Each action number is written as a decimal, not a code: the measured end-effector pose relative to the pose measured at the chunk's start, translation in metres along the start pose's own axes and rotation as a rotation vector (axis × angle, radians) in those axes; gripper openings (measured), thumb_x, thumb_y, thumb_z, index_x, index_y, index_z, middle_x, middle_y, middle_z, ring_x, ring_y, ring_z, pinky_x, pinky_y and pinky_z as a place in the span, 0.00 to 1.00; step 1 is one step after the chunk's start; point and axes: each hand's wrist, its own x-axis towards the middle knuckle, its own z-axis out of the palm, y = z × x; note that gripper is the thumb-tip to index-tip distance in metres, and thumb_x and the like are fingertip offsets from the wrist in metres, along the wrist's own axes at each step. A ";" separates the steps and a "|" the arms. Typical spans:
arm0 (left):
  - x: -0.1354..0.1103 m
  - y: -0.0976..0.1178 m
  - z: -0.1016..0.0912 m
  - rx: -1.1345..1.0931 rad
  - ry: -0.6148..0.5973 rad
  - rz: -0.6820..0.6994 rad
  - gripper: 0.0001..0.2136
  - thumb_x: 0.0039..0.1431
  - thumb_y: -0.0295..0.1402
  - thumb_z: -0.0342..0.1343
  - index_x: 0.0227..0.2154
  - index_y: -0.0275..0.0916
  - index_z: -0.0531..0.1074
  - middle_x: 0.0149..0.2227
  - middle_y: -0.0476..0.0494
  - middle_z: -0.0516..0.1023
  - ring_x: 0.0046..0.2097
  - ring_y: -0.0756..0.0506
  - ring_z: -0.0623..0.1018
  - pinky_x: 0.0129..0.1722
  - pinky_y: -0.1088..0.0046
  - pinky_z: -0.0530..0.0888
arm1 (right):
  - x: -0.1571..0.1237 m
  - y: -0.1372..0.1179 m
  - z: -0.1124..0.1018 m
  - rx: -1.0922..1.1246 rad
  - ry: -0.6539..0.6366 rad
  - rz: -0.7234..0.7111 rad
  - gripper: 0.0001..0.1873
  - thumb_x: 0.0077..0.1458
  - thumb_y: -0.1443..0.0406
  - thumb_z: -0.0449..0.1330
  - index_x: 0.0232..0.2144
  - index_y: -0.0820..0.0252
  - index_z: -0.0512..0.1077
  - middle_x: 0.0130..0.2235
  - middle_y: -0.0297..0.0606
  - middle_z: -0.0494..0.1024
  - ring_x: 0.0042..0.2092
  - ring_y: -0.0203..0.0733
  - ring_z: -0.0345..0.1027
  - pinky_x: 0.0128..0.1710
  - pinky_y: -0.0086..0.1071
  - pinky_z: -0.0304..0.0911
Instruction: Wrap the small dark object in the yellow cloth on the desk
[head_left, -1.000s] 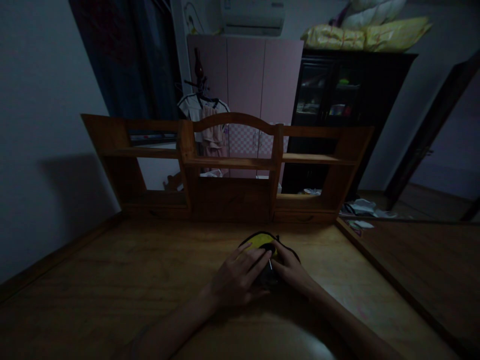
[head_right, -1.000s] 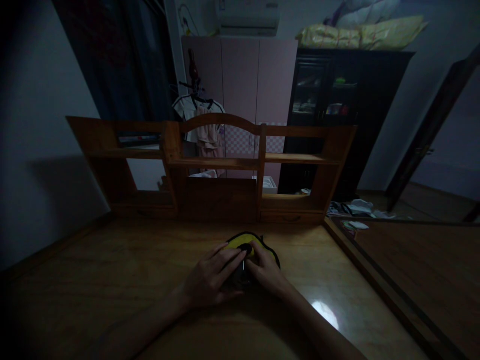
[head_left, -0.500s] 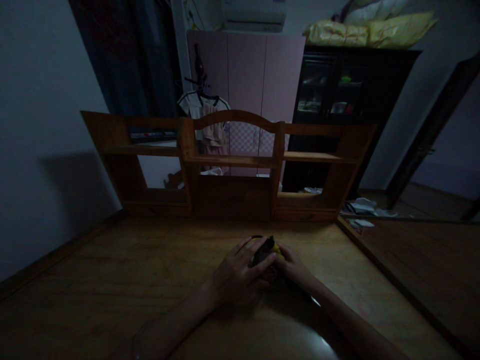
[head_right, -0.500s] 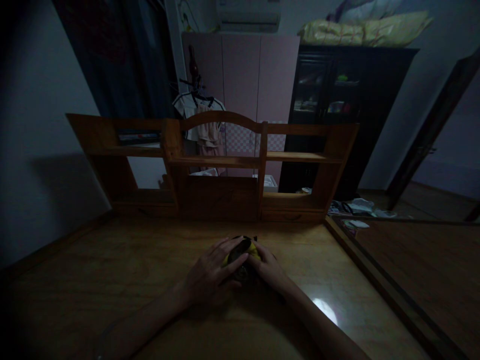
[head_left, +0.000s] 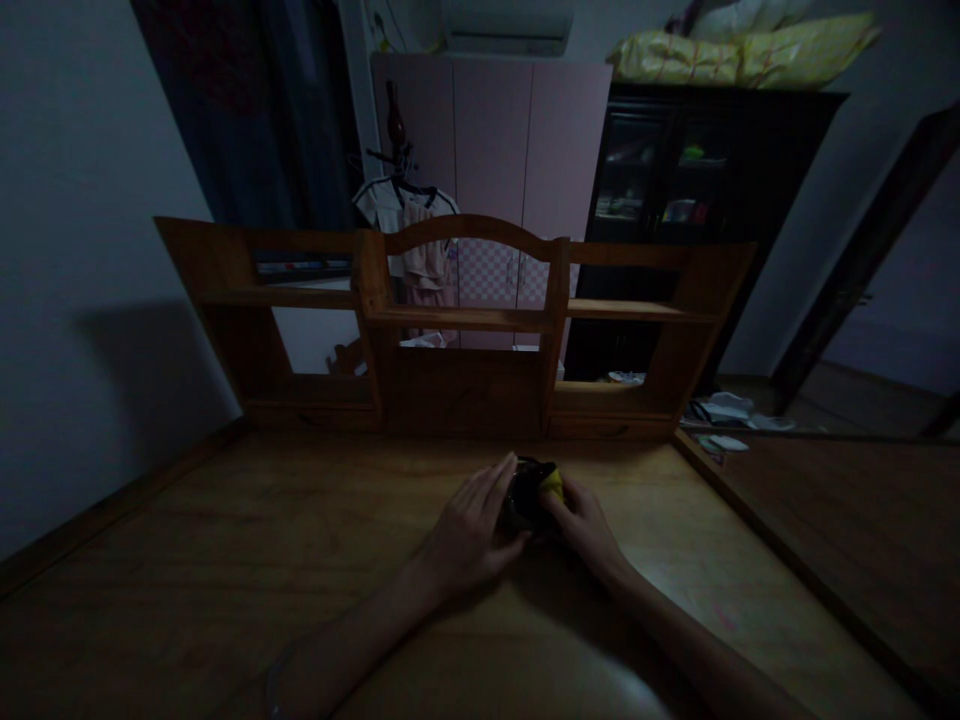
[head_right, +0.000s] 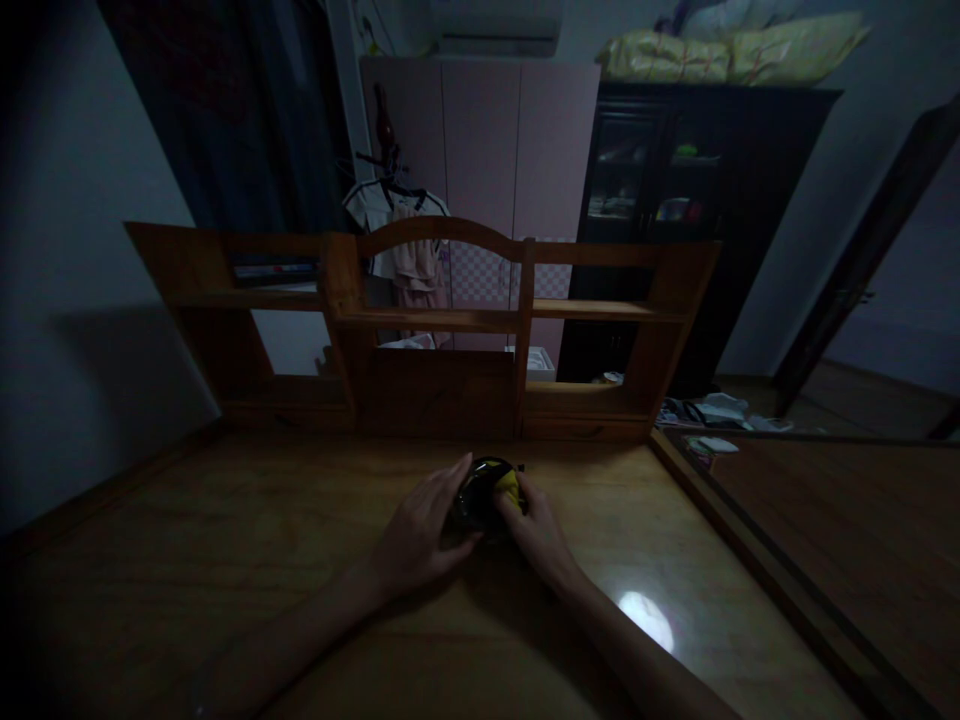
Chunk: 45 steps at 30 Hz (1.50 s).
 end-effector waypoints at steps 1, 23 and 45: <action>-0.001 -0.002 0.002 -0.017 0.009 -0.034 0.40 0.57 0.39 0.57 0.66 0.34 0.41 0.65 0.32 0.55 0.63 0.37 0.62 0.61 0.54 0.63 | -0.001 -0.002 0.001 0.019 -0.009 0.004 0.16 0.57 0.58 0.57 0.44 0.61 0.72 0.41 0.38 0.79 0.42 0.47 0.73 0.42 0.35 0.69; -0.003 -0.005 0.003 -0.125 -0.051 0.104 0.41 0.51 0.30 0.59 0.65 0.36 0.44 0.66 0.34 0.53 0.66 0.38 0.55 0.63 0.54 0.61 | -0.005 0.007 0.005 -0.056 -0.134 -0.130 0.15 0.56 0.68 0.54 0.47 0.60 0.69 0.41 0.37 0.77 0.45 0.44 0.70 0.46 0.35 0.66; -0.005 -0.009 0.009 -0.082 -0.067 0.137 0.41 0.53 0.33 0.60 0.65 0.34 0.43 0.65 0.33 0.53 0.66 0.38 0.55 0.64 0.55 0.60 | -0.007 0.005 0.003 -0.420 -0.100 -0.195 0.13 0.58 0.68 0.52 0.46 0.59 0.68 0.36 0.39 0.78 0.35 0.44 0.73 0.34 0.32 0.65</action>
